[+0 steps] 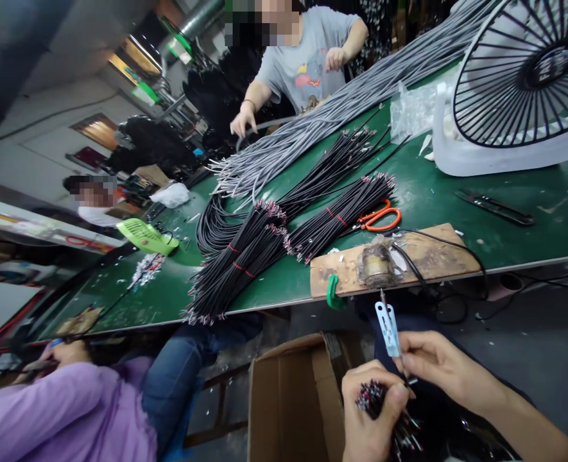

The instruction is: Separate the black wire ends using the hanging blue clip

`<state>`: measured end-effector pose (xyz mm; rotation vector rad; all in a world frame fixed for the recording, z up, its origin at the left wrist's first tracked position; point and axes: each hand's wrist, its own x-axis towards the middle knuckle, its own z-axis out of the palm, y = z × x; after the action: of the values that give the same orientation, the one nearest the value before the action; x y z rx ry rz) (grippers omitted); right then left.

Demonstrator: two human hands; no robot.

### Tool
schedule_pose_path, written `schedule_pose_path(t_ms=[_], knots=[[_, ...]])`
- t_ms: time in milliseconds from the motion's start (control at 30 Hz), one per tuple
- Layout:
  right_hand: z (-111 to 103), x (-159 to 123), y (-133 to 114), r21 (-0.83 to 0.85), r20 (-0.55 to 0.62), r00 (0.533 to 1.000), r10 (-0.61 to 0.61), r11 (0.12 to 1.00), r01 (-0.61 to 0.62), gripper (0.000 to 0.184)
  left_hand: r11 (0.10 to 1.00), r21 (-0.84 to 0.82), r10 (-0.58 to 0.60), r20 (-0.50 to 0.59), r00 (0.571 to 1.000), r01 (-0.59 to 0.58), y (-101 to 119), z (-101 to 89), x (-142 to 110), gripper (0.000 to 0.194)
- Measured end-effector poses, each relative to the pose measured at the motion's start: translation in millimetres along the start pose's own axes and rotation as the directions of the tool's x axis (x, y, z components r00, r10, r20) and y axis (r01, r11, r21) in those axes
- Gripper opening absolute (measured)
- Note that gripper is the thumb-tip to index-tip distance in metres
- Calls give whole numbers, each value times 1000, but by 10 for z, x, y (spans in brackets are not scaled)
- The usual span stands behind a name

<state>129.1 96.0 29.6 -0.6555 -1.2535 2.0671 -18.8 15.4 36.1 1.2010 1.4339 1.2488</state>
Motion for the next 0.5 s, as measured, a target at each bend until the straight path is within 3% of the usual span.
schedule_pose_path(t_ms=[67,133,233,333,500], knots=[[10,113,-64,-31,-160,987,-24,999,20,43,999,34,43,-21,999,-42,57,-26,32,30],[32,229,-131,-33,-247,968,-47,999,40,48,996,49,70,-58,996,-68,100,-40,54,29],[82,349,-171,146,-207,978,16,989,15,47,998,31,64,-100,993,-62,124,-31,84,32],[119,384,-126,343,-166,983,72,939,-11,43,1000,-8,-21,-124,992,20,102,8,110,38],[128,360,-25,433,-120,990,80,901,-20,43,982,-102,-174,-176,969,158,43,66,107,37]])
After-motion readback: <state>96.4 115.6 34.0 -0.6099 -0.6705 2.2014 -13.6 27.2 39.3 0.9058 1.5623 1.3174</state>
